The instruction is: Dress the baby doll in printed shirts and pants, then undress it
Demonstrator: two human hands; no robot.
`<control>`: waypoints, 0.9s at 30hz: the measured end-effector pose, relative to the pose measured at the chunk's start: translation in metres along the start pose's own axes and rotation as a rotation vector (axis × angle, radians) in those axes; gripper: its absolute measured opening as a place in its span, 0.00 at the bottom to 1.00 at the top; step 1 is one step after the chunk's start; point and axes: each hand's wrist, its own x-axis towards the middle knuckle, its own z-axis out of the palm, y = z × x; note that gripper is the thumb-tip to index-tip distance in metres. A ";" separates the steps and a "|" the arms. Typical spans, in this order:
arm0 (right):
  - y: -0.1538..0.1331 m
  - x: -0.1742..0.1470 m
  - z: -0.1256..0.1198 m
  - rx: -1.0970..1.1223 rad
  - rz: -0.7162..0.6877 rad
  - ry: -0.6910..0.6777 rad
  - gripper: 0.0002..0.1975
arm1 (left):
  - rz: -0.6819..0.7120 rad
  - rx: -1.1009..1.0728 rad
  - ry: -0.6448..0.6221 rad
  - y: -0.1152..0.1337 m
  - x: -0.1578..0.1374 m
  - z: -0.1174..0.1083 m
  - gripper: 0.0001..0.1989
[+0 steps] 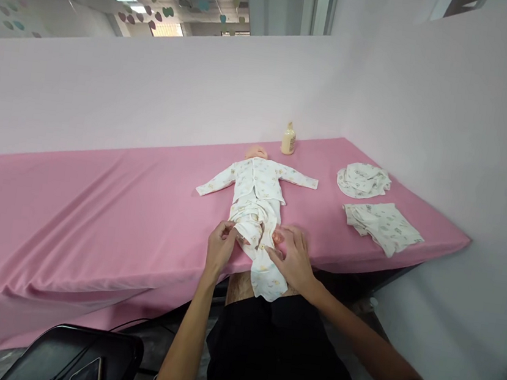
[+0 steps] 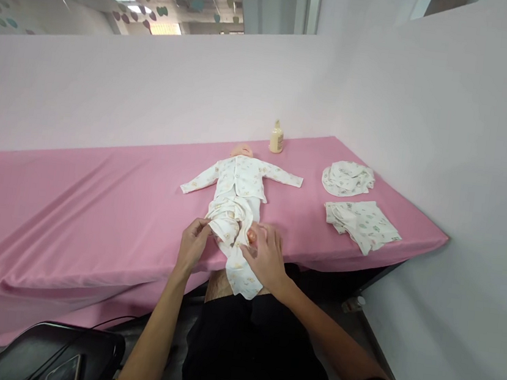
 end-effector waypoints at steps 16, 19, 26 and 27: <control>-0.022 -0.060 -0.001 -0.072 0.147 -0.108 0.09 | 0.485 0.572 -0.612 0.102 0.013 -0.025 0.26; -0.029 -0.044 -0.011 -0.051 0.084 0.037 0.06 | 0.473 0.691 -0.681 0.116 0.055 0.004 0.27; -0.037 -0.029 -0.025 0.101 -0.233 -0.173 0.02 | 0.269 1.176 -0.853 0.116 0.115 0.061 0.07; -0.034 -0.030 -0.025 0.201 -0.234 -0.215 0.03 | 0.264 1.159 -0.866 0.116 0.117 0.060 0.06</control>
